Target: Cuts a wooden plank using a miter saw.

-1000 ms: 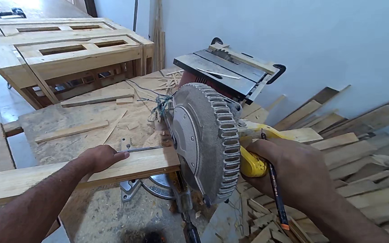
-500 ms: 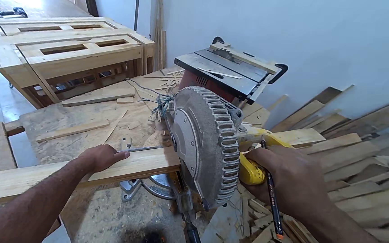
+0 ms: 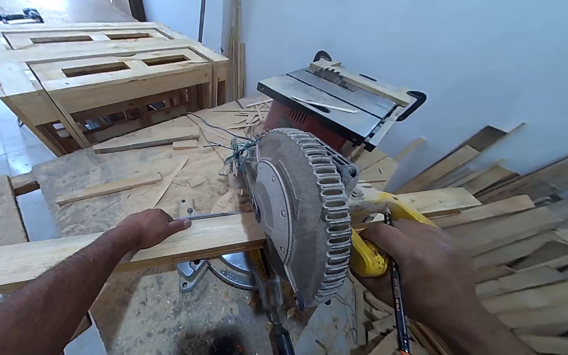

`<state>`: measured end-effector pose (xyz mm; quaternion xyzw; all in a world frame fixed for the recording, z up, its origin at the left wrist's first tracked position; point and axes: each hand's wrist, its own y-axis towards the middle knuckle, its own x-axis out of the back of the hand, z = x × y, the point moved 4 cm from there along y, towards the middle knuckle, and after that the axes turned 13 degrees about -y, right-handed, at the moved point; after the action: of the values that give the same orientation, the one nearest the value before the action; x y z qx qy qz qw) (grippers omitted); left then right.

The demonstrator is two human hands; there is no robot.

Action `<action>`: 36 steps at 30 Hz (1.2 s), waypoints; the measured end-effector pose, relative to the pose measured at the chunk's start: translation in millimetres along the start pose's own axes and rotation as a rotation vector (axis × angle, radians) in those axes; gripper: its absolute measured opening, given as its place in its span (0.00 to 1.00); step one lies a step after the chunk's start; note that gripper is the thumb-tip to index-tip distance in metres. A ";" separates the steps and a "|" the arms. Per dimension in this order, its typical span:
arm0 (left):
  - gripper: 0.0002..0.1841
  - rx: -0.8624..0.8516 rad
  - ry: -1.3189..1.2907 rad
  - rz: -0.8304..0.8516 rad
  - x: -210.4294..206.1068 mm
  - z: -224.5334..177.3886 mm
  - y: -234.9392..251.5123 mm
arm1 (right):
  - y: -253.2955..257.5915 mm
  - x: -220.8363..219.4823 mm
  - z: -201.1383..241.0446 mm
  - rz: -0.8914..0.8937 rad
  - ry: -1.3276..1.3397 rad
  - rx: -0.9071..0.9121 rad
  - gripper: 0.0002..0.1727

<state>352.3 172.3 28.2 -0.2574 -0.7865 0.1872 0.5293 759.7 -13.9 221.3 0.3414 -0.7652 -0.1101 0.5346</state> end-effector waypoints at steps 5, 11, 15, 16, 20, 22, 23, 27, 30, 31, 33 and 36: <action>0.47 -0.006 0.001 -0.004 -0.8 3.0 2.5 | -4.0 -1.9 2.2 -0.008 -0.005 -0.005 0.17; 0.47 -0.003 0.007 -0.004 -0.7 3.0 3.0 | -11.4 -6.9 5.5 -0.019 -0.004 -0.014 0.17; 0.47 -0.003 0.001 -0.005 -0.8 2.7 2.5 | -15.1 -7.6 9.1 -0.033 -0.005 -0.025 0.17; 0.48 -0.006 0.003 -0.008 -1.1 3.1 2.6 | -16.2 -8.1 9.7 -0.036 -0.008 -0.025 0.18; 0.47 0.005 0.003 -0.008 -0.4 2.0 2.3 | -20.5 -11.2 11.7 -0.043 -0.017 -0.027 0.19; 0.46 0.017 -0.005 -0.006 0.1 0.4 0.4 | -22.9 -12.3 12.9 -0.043 -0.016 -0.037 0.19; 0.46 0.020 -0.007 -0.008 0.1 0.3 -0.2 | -24.0 -13.1 13.5 -0.043 -0.013 -0.039 0.19; 0.46 0.015 -0.011 -0.008 0.8 2.4 0.9 | -29.4 -17.2 18.0 -0.051 -0.013 -0.047 0.19; 0.46 0.014 -0.017 -0.013 1.9 2.6 0.8 | -45.1 -29.7 28.0 -0.061 -0.014 -0.064 0.17; 0.46 0.016 -0.015 -0.016 2.0 3.1 1.1 | -52.6 -35.9 32.2 -0.062 -0.011 -0.073 0.17; 0.47 0.020 -0.003 -0.020 1.9 3.5 2.3 | -62.5 -44.5 37.2 -0.072 -0.011 -0.094 0.18; 0.46 0.028 -0.041 0.018 0.2 -1.2 -1.0 | -67.6 -42.0 34.2 0.005 -0.004 -0.082 0.21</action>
<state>353.2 171.7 29.4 -0.2533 -0.7919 0.2082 0.5151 764.8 -44.0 140.3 0.3173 -0.7620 -0.1408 0.5467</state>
